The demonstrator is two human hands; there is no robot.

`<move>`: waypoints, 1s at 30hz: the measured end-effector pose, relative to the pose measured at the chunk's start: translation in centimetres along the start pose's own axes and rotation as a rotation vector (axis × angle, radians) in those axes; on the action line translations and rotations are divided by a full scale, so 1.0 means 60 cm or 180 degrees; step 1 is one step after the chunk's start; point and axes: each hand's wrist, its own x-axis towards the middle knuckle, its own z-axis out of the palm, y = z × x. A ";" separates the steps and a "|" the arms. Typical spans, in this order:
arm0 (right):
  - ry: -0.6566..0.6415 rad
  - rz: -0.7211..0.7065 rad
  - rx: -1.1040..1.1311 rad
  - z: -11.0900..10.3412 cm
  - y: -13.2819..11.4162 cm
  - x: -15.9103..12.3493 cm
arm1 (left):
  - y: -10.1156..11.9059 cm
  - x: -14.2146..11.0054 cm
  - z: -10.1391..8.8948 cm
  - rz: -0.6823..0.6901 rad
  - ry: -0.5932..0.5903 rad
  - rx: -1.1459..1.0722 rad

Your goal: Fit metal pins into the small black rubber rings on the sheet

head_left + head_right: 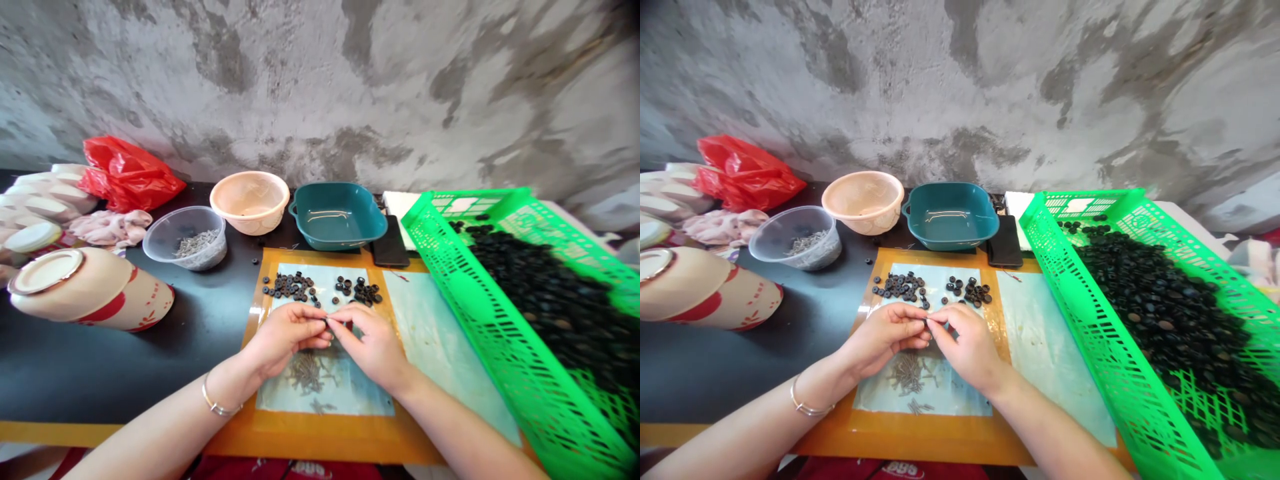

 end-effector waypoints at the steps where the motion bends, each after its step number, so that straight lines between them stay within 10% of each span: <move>1: 0.0015 -0.0051 -0.0015 -0.001 0.001 0.000 | -0.001 0.000 -0.001 0.0037 0.0020 -0.0032; 12: -0.0023 -0.0111 -0.0030 -0.008 0.010 0.000 | -0.007 0.004 -0.008 0.0630 0.0197 0.0537; 20: -0.0191 0.0021 -0.0118 -0.002 0.018 -0.006 | -0.010 0.001 -0.017 0.1922 0.0286 0.2406; 30: -0.0217 0.0288 -0.0795 -0.036 0.046 0.016 | -0.006 0.003 -0.009 0.0681 0.0373 0.0852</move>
